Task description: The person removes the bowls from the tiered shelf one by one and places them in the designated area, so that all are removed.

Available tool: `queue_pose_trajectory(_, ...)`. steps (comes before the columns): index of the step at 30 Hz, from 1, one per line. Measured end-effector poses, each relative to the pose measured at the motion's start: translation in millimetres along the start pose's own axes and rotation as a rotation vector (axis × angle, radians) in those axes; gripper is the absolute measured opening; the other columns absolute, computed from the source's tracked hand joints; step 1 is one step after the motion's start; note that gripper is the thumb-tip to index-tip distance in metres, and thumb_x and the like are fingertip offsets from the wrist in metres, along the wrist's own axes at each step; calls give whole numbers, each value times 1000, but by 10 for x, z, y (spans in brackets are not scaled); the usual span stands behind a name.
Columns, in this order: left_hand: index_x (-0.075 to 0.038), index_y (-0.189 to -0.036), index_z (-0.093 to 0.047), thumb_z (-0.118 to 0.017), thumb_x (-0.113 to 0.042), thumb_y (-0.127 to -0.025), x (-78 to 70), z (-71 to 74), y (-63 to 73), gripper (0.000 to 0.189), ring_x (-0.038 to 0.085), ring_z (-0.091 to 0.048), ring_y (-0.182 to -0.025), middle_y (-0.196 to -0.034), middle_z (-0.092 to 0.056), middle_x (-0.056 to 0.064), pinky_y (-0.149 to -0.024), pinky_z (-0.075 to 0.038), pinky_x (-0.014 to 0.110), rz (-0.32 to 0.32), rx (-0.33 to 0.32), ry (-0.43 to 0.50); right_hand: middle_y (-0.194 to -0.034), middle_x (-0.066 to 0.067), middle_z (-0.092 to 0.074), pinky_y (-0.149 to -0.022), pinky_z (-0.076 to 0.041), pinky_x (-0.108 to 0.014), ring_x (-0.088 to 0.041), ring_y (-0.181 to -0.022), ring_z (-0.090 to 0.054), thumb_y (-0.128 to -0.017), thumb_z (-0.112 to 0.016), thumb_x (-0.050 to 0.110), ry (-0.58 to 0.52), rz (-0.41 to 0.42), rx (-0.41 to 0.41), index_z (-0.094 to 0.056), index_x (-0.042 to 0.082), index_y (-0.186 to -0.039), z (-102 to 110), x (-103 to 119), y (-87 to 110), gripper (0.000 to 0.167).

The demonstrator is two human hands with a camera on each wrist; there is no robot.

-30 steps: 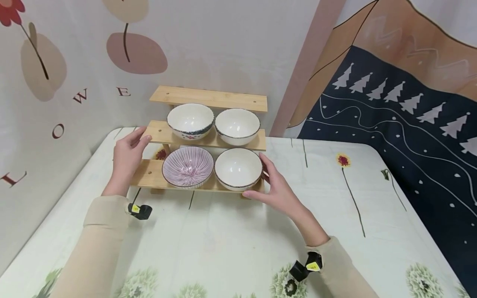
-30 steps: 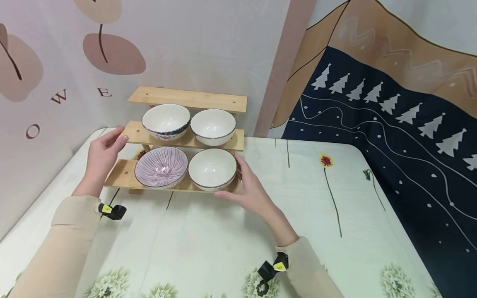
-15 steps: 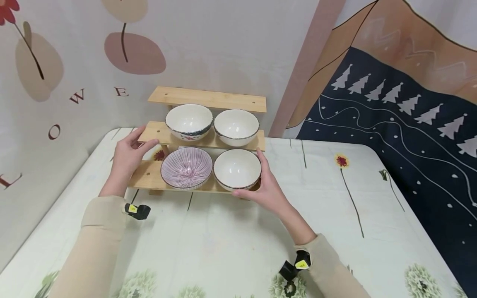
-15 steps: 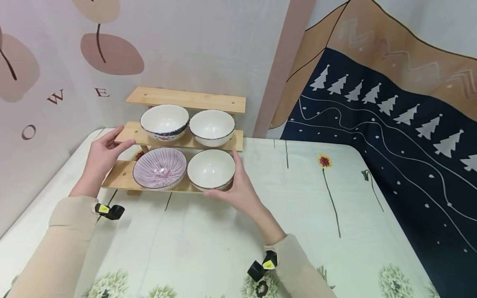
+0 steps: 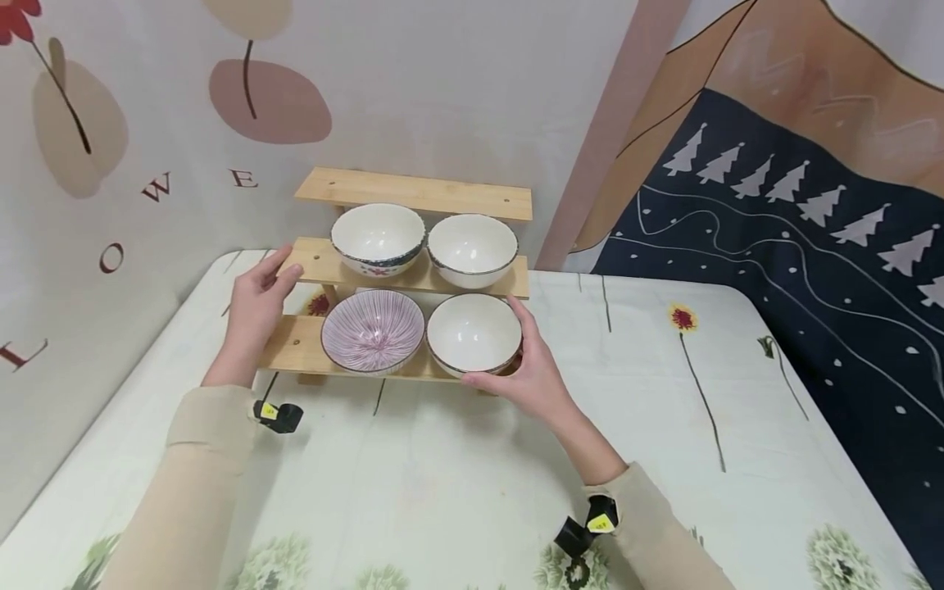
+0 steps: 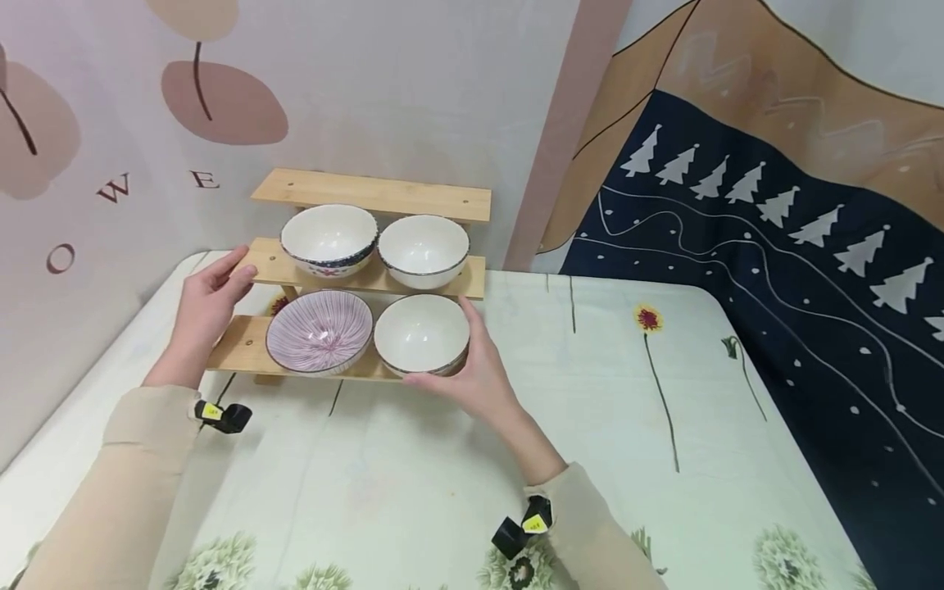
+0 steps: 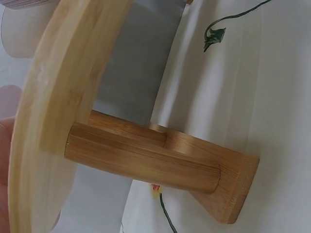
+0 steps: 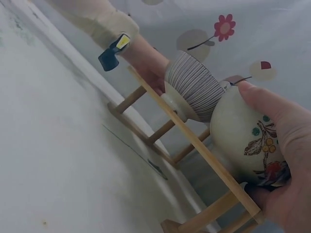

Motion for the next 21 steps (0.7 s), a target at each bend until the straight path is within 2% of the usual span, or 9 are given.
queue_pose_trajectory(3, -14, -155, -34, -48, -40, -104, -3, -24, -17, 59, 29, -43, -144, -162, -32, 8, -113, -45, 18, -9, -3, 9, -156, -10, -37, -118, -43, -50, -30, -141, -43, -69, -91, 13, -14, 5, -15, -19, 18, -159, 25, -1, 17, 115)
queue_pose_trajectory(9, -14, -155, -33, -48, -41, -104, -11, -39, -13, 60, 29, -43, -143, -162, -32, 8, -116, -44, 26, -8, 0, 8, -158, -9, -35, -113, -48, -48, -29, -140, -44, -68, -91, 11, -27, 13, -43, -22, 19, -158, 77, -37, 57, 114)
queue_pose_trajectory(15, -13, -155, -33, -48, -43, -104, -48, -17, 22, 62, 26, -44, -143, -162, -32, 10, -112, -45, 17, 4, 2, 28, -158, -11, -34, -109, -52, -48, -30, -139, -44, -69, -90, 7, -44, -9, -44, -20, 19, -159, 133, -42, 98, 114)
queue_pose_trajectory(21, -14, -156, -31, -48, -38, -104, -50, -15, 15, 60, 23, -44, -144, -162, -31, 10, -110, -45, 15, 32, 15, 77, -156, -12, -37, -107, -54, -47, -30, -137, -47, -71, -89, 8, -37, -6, -54, -20, 18, -159, 196, -65, 152, 112)
Point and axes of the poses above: each hand's wrist, its own y-axis away from the middle knuckle, its own z-axis out of the back of the hand, x = y × z, the point moved 2 cm from there along -y, towards the middle knuckle
